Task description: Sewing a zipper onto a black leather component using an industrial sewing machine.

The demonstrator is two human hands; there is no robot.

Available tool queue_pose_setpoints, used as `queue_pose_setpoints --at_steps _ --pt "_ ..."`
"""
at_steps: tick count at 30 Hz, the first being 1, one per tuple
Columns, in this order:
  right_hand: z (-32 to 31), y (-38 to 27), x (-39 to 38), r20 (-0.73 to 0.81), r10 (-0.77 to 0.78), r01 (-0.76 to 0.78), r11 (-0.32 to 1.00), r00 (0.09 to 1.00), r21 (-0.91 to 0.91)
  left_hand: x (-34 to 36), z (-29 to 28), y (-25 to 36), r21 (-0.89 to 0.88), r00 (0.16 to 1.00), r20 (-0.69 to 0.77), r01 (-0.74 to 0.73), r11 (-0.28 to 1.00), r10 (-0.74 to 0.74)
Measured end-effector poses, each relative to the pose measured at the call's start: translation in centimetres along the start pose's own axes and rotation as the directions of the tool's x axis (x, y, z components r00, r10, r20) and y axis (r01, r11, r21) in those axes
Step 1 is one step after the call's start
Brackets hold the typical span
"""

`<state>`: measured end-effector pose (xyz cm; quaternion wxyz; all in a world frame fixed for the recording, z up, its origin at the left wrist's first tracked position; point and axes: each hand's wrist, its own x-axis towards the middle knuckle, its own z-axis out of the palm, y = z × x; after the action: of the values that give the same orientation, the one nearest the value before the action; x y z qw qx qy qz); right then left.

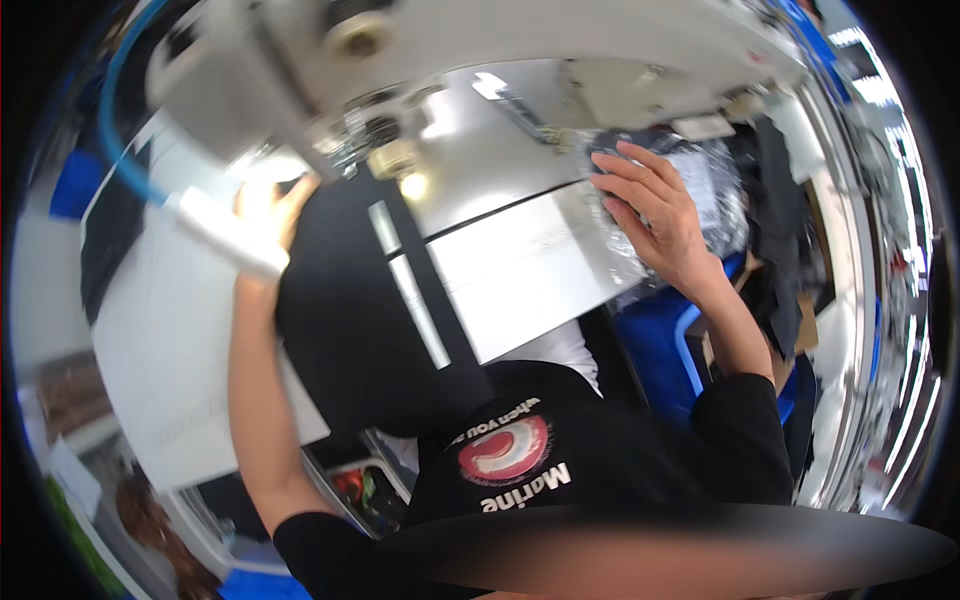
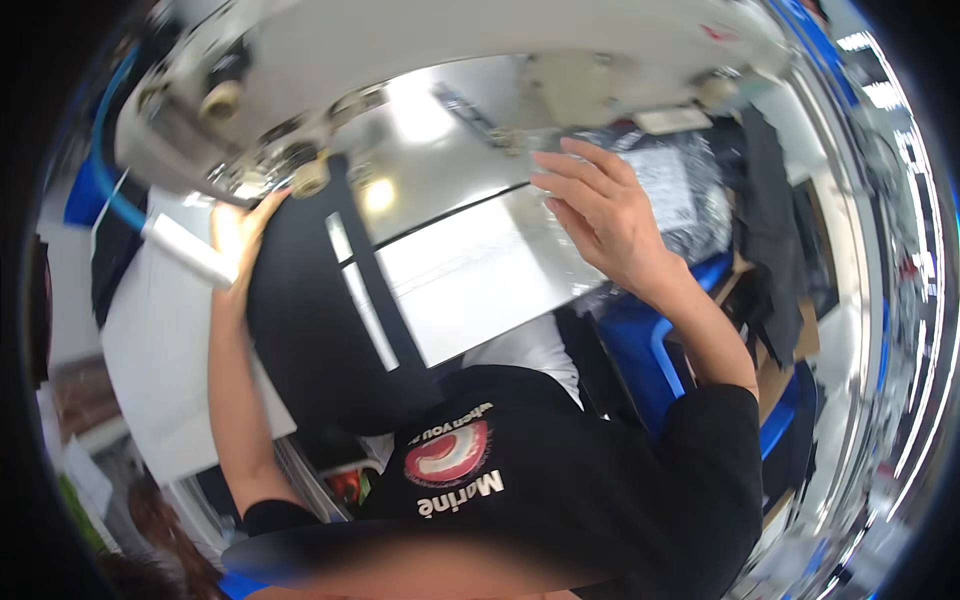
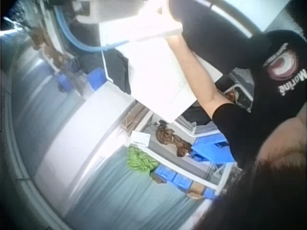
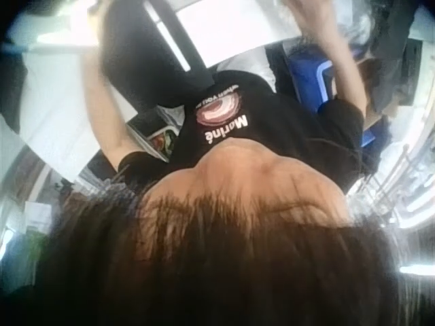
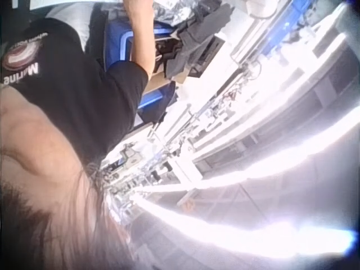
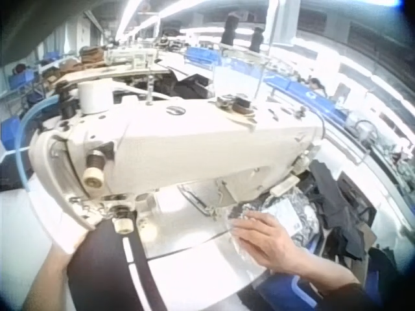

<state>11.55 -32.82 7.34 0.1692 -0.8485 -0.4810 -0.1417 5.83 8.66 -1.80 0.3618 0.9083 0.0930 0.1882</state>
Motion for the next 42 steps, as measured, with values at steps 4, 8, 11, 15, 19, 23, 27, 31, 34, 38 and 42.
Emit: queue_pose_setpoints --at_steps 4,8,11,15,19,23,27,31,34,38,42 --pt "-5.3 5.2 -5.5 -0.193 0.278 -0.311 0.936 0.941 -0.168 -0.3 -0.3 0.2 0.094 0.976 0.074 0.195 0.976 -0.203" --pt "-10.7 12.1 -11.6 -0.383 0.502 -0.611 0.751 0.775 -0.251 -0.5 -0.5 -0.5 -0.276 0.992 0.051 0.123 0.953 -0.113" --pt "-13.0 16.8 -13.9 -0.338 0.639 -0.721 0.644 0.691 -0.257 -0.3 -1.5 -0.8 -0.296 0.996 0.062 0.078 0.952 -0.062" --pt "-12.0 21.6 -13.4 -0.157 0.736 -0.725 0.564 0.659 -0.395 -1.6 -2.9 0.4 0.134 0.97 0.072 0.223 0.965 -0.234" --pt "-10.4 25.2 -12.5 -0.053 0.758 -0.669 0.538 0.65 -0.514 -5.6 -3.9 3.3 0.182 0.997 -0.047 -0.046 0.982 0.055" --pt "-10.2 26.0 -13.2 -0.228 0.782 -0.803 0.502 0.58 -0.322 -8.9 -4.8 5.9 0.071 0.996 0.037 0.075 0.995 -0.078" --pt "-9.7 26.0 -13.1 -0.03 0.714 -0.558 0.519 0.699 -0.647 -10.8 -4.7 7.6 0.073 0.993 0.11 0.027 0.997 -0.035" --pt "-9.8 27.7 -13.5 -0.107 0.637 -0.555 0.561 0.763 -0.614 -12.1 -4.4 8.3 0.125 0.995 0.091 -0.046 0.991 0.034" --pt "-12.1 28.8 -15.5 -0.13 0.923 -0.912 0.38 0.363 0.153 -12.8 -4.6 8.3 0.104 0.997 0.069 -0.043 0.994 0.036" --pt "-15.6 24.6 -16.1 -0.219 0.911 -0.393 0.354 0.349 0.849 -12.4 -4.2 9.1 0.003 0.997 0.062 -0.034 0.999 0.034" --pt "-13.3 12.5 -8.5 -0.155 0.507 -0.389 0.794 0.848 0.467 -11.7 -2.4 11.9 -0.128 0.949 0.12 -0.276 0.952 0.292"
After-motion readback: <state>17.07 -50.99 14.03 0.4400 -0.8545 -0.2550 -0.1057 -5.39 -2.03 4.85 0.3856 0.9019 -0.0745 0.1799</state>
